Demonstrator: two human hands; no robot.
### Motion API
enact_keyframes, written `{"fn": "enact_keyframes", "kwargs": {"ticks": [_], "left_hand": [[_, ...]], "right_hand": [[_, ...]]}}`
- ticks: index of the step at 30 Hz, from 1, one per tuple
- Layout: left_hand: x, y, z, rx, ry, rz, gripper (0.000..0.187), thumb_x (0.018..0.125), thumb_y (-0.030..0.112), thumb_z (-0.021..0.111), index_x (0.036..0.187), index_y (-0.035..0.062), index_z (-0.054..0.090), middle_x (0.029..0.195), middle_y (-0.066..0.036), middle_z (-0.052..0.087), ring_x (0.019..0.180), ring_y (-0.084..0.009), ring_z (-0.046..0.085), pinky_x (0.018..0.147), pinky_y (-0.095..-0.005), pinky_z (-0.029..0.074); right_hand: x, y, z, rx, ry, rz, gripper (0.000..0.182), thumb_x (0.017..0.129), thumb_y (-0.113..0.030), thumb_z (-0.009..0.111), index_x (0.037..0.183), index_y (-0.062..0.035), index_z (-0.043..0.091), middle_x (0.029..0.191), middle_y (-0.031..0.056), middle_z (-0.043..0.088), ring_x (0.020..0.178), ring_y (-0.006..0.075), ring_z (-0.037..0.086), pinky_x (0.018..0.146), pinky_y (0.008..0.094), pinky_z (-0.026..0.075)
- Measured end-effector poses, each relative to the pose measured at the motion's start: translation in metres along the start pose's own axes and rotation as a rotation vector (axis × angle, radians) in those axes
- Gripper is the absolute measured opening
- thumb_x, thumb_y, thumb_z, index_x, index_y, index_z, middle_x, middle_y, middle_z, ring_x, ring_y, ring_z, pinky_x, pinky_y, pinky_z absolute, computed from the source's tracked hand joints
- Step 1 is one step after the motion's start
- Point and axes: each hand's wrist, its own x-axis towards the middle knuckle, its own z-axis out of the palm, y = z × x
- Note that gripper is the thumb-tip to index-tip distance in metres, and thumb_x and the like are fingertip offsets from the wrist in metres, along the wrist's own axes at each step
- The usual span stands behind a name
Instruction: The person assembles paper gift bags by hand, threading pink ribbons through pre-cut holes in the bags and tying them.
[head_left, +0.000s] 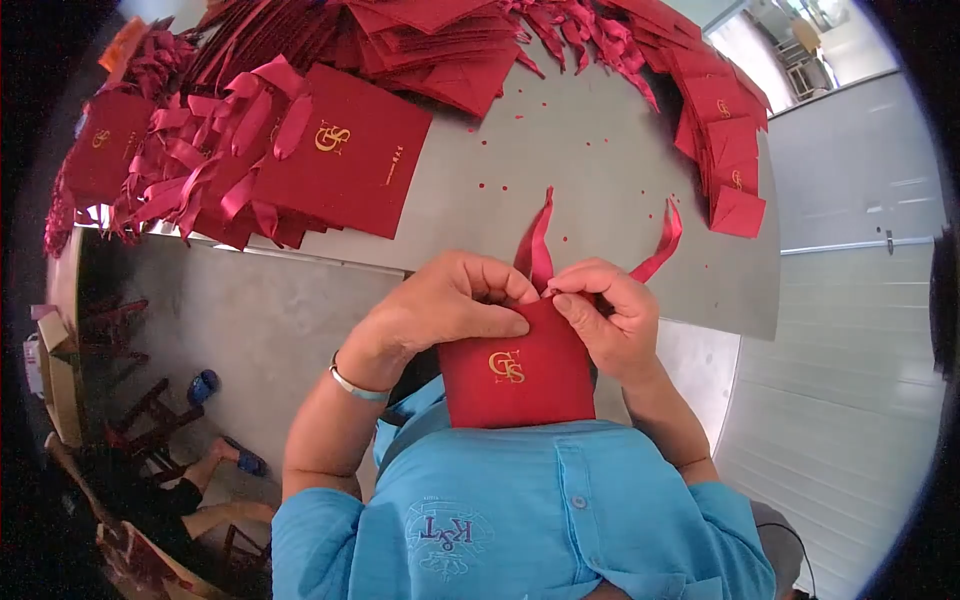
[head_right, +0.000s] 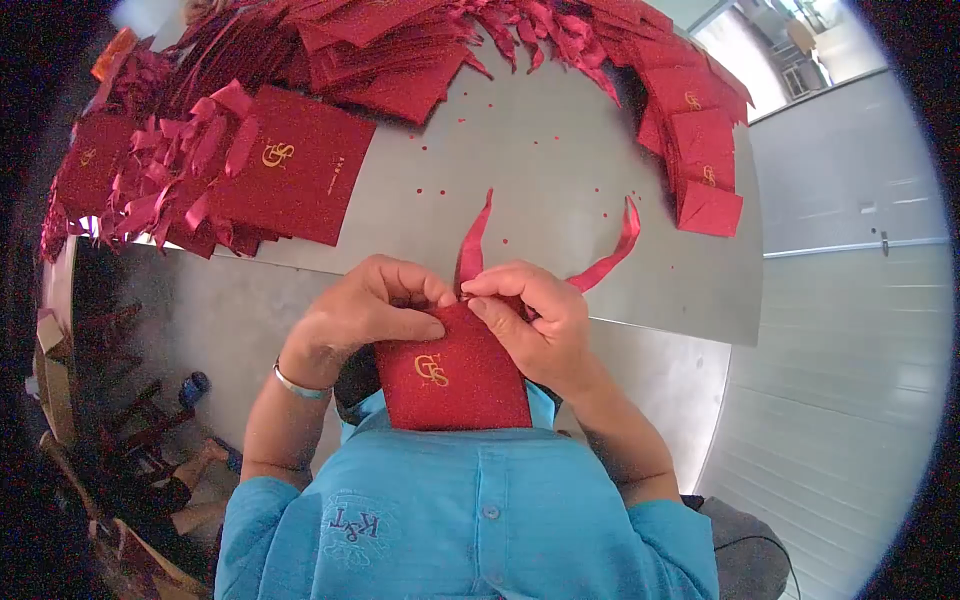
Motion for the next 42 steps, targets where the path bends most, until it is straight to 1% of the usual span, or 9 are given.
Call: {"fn": "enact_keyframes", "kwargs": {"ticks": [8,11,14,18,21,26,30,32,42], "left_hand": [[0.0,-0.003,-0.001,-0.05,-0.021,-0.029,0.017,0.077,-0.006,0.066,0.092,-0.0012,0.066,0.086,-0.003,0.066,0.078,-0.0072,0.06,0.072,-0.0217,0.049],[-0.001,-0.002,-0.002,-0.023,0.003,-0.035,0.016,0.077,-0.006,0.066,0.092,-0.0012,0.066,0.086,-0.003,0.067,0.078,-0.0079,0.06,0.072,-0.0223,0.049],[-0.001,-0.004,-0.005,-0.063,-0.009,-0.031,0.016,0.077,-0.006,0.066,0.093,-0.0012,0.065,0.087,-0.003,0.067,0.078,-0.0085,0.061,0.073,-0.0232,0.05],[-0.006,-0.004,-0.008,-0.076,0.007,-0.033,0.016,0.077,-0.005,0.066,0.093,-0.0012,0.066,0.088,-0.004,0.067,0.079,-0.0092,0.061,0.075,-0.0241,0.05],[-0.009,-0.006,-0.01,-0.075,0.008,-0.018,0.016,0.078,-0.004,0.066,0.094,-0.001,0.066,0.09,-0.004,0.067,0.081,-0.0098,0.061,0.076,-0.0244,0.05],[-0.01,-0.005,-0.008,-0.066,0.021,-0.031,0.018,0.076,-0.004,0.066,0.094,-0.0002,0.066,0.091,-0.003,0.067,0.083,-0.0101,0.061,0.078,-0.0244,0.049],[-0.008,-0.007,-0.007,-0.045,0.033,-0.025,0.018,0.076,-0.004,0.066,0.094,-0.0004,0.066,0.09,-0.003,0.067,0.083,-0.01,0.061,0.078,-0.0244,0.049],[-0.009,-0.007,-0.004,-0.053,0.048,0.008,0.017,0.076,-0.004,0.066,0.093,-0.0006,0.066,0.089,-0.003,0.066,0.081,-0.0094,0.06,0.077,-0.024,0.049],[-0.008,-0.001,-0.003,-0.022,-0.002,-0.064,0.014,0.078,-0.003,0.064,0.092,-0.0001,0.063,0.085,0.002,0.062,0.079,-0.0047,0.055,0.072,-0.0201,0.046]], "right_hand": [[-0.001,0.006,-0.001,0.109,-0.019,0.063,0.008,0.086,0.001,0.06,0.094,0.0027,0.06,0.091,0.0109,0.063,0.082,0.0152,0.059,0.073,0.025,0.047],[0.0,0.003,-0.007,0.254,0.053,0.12,0.009,0.088,0.0,0.057,0.096,0.0017,0.059,0.091,0.01,0.062,0.081,0.0132,0.059,0.069,0.0235,0.047],[0.003,0.003,-0.018,0.252,0.281,0.069,0.009,0.09,-0.003,0.055,0.097,0.0009,0.058,0.087,0.0074,0.061,0.071,0.0077,0.055,0.06,0.019,0.043],[0.004,0.002,-0.022,0.216,0.303,0.203,0.009,0.09,-0.003,0.055,0.097,0.0018,0.058,0.087,0.0067,0.061,0.068,0.0072,0.055,0.059,0.0186,0.043],[0.001,0.003,-0.018,0.257,0.181,0.268,0.01,0.088,0.0,0.057,0.098,0.0026,0.058,0.089,0.0073,0.062,0.074,0.0086,0.058,0.064,0.0204,0.047],[0.005,0.002,-0.007,0.189,0.041,0.08,0.014,0.084,0.007,0.06,0.097,0.0038,0.059,0.093,0.0088,0.063,0.085,0.0133,0.062,0.076,0.0239,0.05],[0.01,0.004,-0.006,0.12,-0.06,0.068,0.012,0.084,0.004,0.061,0.096,0.0032,0.06,0.092,0.0074,0.063,0.084,0.0121,0.061,0.074,0.023,0.049],[0.012,0.004,-0.006,0.175,-0.129,0.144,0.012,0.083,0.001,0.064,0.095,0.0019,0.061,0.09,0.0056,0.064,0.083,0.01,0.06,0.071,0.0222,0.048],[0.007,0.006,0.002,0.201,-0.058,0.164,0.011,0.083,-0.005,0.067,0.093,-0.0006,0.063,0.084,0.0016,0.064,0.076,0.0059,0.056,0.067,0.02,0.045]]}}
